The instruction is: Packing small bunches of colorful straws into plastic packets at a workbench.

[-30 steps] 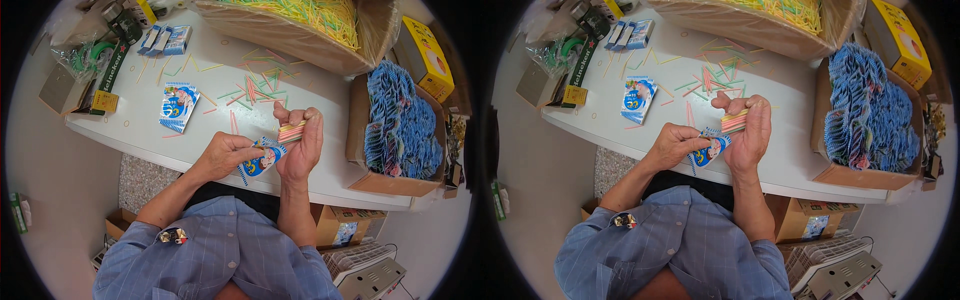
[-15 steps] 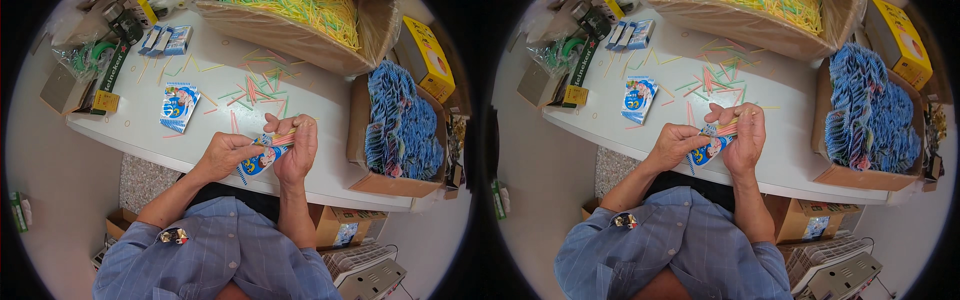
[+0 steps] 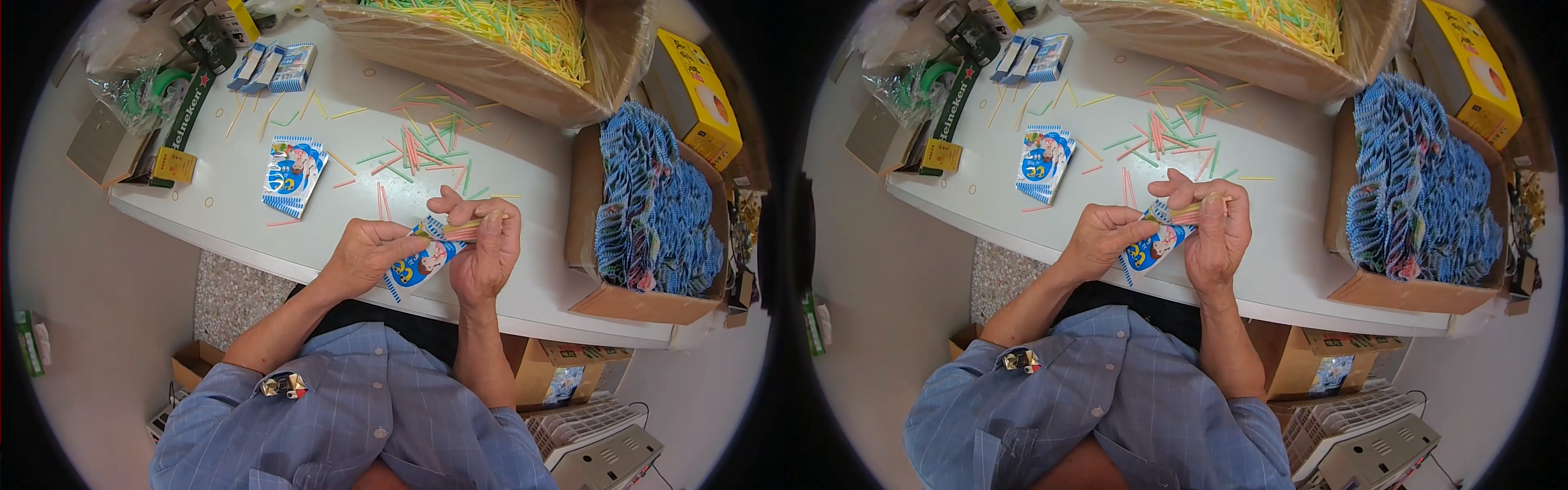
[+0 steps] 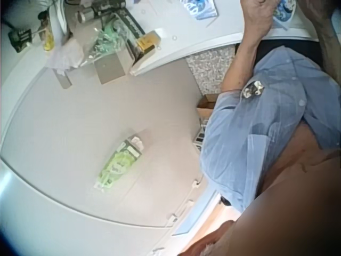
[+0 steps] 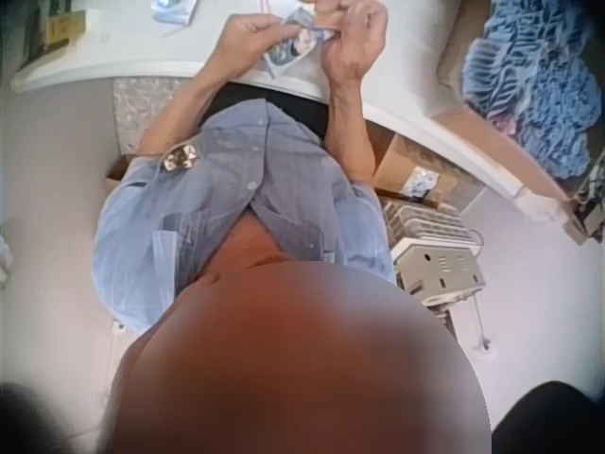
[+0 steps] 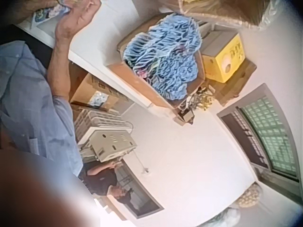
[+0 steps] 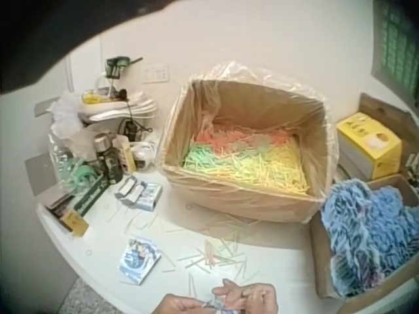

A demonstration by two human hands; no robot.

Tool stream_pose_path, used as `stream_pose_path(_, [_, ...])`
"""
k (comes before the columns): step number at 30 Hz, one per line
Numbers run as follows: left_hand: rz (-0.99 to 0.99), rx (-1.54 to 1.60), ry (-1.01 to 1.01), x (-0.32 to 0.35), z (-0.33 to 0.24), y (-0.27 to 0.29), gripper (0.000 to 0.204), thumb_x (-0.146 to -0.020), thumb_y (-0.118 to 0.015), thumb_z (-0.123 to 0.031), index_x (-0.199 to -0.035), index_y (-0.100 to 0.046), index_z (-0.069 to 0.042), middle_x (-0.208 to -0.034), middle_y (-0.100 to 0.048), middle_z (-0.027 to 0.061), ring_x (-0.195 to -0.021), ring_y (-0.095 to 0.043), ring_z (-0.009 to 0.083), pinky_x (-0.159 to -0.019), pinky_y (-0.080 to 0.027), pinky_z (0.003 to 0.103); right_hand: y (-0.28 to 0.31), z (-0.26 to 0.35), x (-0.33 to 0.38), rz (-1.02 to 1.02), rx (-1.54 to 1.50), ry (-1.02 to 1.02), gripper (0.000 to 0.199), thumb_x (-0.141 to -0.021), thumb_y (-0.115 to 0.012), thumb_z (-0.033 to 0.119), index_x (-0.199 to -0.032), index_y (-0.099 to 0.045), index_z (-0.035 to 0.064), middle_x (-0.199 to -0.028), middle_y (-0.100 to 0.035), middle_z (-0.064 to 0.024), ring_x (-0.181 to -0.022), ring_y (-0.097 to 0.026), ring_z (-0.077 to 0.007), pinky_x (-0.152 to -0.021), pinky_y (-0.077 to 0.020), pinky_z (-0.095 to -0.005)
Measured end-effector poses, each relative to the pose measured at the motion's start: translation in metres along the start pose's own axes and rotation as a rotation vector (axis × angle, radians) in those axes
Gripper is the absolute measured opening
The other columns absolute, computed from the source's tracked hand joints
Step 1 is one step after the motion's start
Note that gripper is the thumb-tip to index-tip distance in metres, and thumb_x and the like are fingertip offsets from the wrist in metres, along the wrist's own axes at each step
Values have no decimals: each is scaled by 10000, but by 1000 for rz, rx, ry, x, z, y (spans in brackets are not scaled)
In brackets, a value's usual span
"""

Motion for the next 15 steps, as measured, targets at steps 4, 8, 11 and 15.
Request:
stream_pose_path(4, [-1, -15, -36, 1, -5, -3, 238, -931, -708, -170, -993, -748, 56, -821, -727, 60, -721, -629, 55, -631, -508, 207, -1, -10, 2, 40, -27, -80, 204, -1078, -375, 222, -1065, -474, 44, -861, -630, -126, -1008, -677, -336, -1106, -376, -551])
stream_pose_path(8, [-24, -26, -66, 1, -7, -3, 236, -925, -712, -159, -1021, -743, 55, -839, -731, 65, -736, -634, 54, -645, -517, 204, 3, -24, 5, -6, -63, -218, 282, -1079, -339, 249, -1007, -498, 27, -958, -665, -182, -1135, -626, -360, -1105, -382, -536])
stream_pose_path(11, [-42, 17, -84, 0, -7, -6, 233, -926, -709, -149, -1041, -739, 51, -857, -734, 64, -750, -637, 54, -660, -520, 200, 5, -40, 9, -77, -155, -352, 348, -1076, -316, 267, -973, -528, 11, -1048, -664, -219, -1191, -592, -360, -1084, -414, -512])
stream_pose_path(15, [-67, 31, -121, -1, -3, -6, 225, -938, -696, -129, -1068, -721, 53, -899, -738, 77, -787, -654, 70, -695, -533, 205, 3, -54, 15, -59, -243, -485, 403, -1066, -338, 273, -1091, -583, -45, -1177, -634, -242, -1217, -576, -344, -1048, -456, -469])
Point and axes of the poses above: each hand's wrist, its own x-axis away from the middle knuckle, its own y-axis out of the back of the hand, z = x × y, the point moved 10 cm from there along -x, towards the middle knuckle
